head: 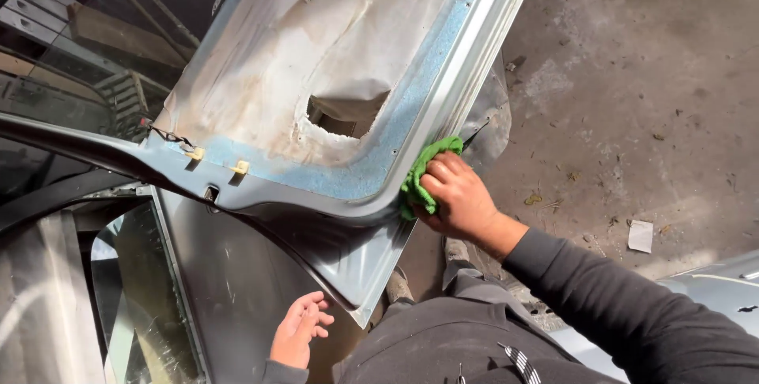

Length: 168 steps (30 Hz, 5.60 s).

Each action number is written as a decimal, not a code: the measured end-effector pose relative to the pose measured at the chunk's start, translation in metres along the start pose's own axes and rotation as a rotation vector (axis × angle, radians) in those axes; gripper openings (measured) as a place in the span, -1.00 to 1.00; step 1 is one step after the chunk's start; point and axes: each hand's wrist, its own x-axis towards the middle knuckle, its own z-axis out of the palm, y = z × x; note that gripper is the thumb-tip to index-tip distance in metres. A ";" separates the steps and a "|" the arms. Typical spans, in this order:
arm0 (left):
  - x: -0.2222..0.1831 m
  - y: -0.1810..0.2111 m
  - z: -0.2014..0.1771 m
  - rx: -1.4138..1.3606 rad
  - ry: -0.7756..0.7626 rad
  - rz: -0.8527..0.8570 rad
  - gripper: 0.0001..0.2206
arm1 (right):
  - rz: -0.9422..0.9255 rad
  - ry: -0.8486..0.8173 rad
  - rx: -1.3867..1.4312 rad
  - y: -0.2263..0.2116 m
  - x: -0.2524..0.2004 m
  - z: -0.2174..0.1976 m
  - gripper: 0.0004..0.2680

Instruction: Cleaning the edges and interior frame of a detached car door panel using a microfiber cloth.

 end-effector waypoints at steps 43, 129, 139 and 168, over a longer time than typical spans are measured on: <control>0.059 -0.010 0.032 -0.091 -0.187 0.020 -0.86 | 0.487 -0.185 -0.149 0.045 0.026 0.011 -0.75; 0.054 -0.023 0.019 -0.202 -0.339 0.078 -0.91 | -0.644 -0.635 0.253 -0.137 -0.050 0.065 -0.79; 0.034 -0.037 -0.023 -0.200 -0.222 0.041 -0.79 | -0.618 -0.605 0.042 -0.118 -0.037 0.041 -0.83; -0.006 0.026 0.066 -0.143 -0.121 -0.033 -0.74 | -0.108 -0.035 -0.189 0.082 -0.032 0.007 -0.69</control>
